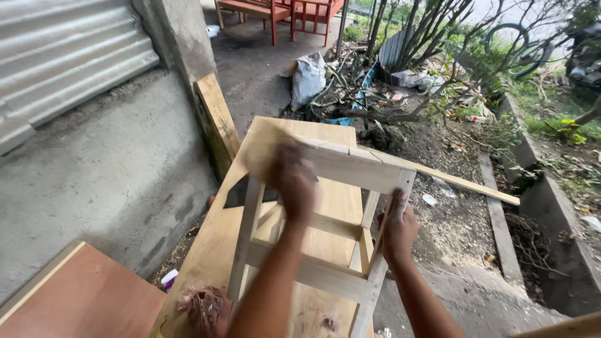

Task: The person sands a small wooden stool with sandpaper, working on the seat, legs, and frame. They rotate the stool to reach different surfaces and continue sanding until the clip ends.

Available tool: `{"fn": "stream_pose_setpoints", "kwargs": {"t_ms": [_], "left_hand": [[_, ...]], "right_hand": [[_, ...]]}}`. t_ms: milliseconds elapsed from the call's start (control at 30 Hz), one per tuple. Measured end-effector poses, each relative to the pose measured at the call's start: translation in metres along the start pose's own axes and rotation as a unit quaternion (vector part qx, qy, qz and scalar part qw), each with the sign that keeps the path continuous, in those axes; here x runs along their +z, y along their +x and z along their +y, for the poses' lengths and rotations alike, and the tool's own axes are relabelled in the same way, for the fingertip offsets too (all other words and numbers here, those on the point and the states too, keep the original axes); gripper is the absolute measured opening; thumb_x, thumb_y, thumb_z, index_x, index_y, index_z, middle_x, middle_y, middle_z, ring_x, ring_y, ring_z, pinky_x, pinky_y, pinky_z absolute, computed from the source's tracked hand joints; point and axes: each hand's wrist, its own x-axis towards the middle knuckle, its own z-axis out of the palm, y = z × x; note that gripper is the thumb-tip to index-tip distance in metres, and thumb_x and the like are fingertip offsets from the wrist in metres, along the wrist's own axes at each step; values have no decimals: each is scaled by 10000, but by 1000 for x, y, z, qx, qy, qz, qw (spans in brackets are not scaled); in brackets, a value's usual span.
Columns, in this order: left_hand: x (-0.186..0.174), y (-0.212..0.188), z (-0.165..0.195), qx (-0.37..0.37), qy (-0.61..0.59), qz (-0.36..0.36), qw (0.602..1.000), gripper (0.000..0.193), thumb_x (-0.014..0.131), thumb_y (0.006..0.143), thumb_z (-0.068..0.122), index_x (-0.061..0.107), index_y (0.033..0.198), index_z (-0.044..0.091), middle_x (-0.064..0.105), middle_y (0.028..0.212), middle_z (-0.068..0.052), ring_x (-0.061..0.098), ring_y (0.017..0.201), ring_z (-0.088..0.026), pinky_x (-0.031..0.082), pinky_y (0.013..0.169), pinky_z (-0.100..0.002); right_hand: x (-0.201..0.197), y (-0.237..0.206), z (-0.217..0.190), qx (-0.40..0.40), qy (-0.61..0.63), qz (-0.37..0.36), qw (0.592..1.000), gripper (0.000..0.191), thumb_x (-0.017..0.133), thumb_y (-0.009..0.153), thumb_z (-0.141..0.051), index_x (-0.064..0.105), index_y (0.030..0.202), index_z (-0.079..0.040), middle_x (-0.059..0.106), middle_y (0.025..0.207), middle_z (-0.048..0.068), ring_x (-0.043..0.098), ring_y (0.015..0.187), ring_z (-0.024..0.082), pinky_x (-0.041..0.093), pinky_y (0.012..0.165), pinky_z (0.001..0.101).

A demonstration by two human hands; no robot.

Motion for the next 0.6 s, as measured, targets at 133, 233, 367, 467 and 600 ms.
{"fn": "stream_pose_setpoints", "kwargs": {"t_ms": [133, 233, 367, 467, 600], "left_hand": [[28, -59, 55, 301, -72, -26, 950, 404, 584, 932, 141, 580, 1323, 41, 644, 1371, -163, 524, 1347, -327, 435, 1100, -500], [13, -39, 26, 214, -134, -58, 966, 261, 506, 991, -5, 610, 1225, 45, 643, 1430, -145, 520, 1445, -296, 468, 1196, -399], [-5, 4, -6, 12, -67, 51, 996, 370, 520, 990, 64, 607, 1341, -12, 615, 1404, -195, 542, 1325, -394, 469, 1074, -493], [15, -21, 32, 142, 27, 103, 984, 407, 570, 927, 42, 627, 1329, 48, 613, 1385, -181, 548, 1334, -369, 441, 1130, -496], [20, -56, 56, 170, -181, -39, 968, 334, 554, 958, 78, 637, 1277, 136, 693, 1317, -94, 657, 1219, -270, 549, 1025, -354]], "right_hand": [[-2, -1, -4, -147, 34, -5, 988, 603, 346, 1106, -565, 680, 1033, -69, 680, 815, 25, 635, 708, 106, 518, 612, 286], [1, -4, -4, 15, 71, -11, 997, 599, 377, 1064, -560, 611, 871, -43, 589, 663, 70, 588, 559, 150, 494, 525, 325], [4, -5, 1, 4, 34, -8, 999, 632, 357, 1073, -557, 609, 824, -34, 575, 628, 83, 589, 547, 160, 480, 511, 334], [3, -1, 4, -17, 34, -9, 999, 653, 354, 1096, -562, 592, 809, -26, 573, 647, 68, 575, 569, 148, 470, 527, 323], [-1, 0, 4, 0, 68, -18, 998, 614, 375, 1076, -554, 622, 835, -46, 582, 648, 71, 565, 557, 155, 466, 517, 335]]}}
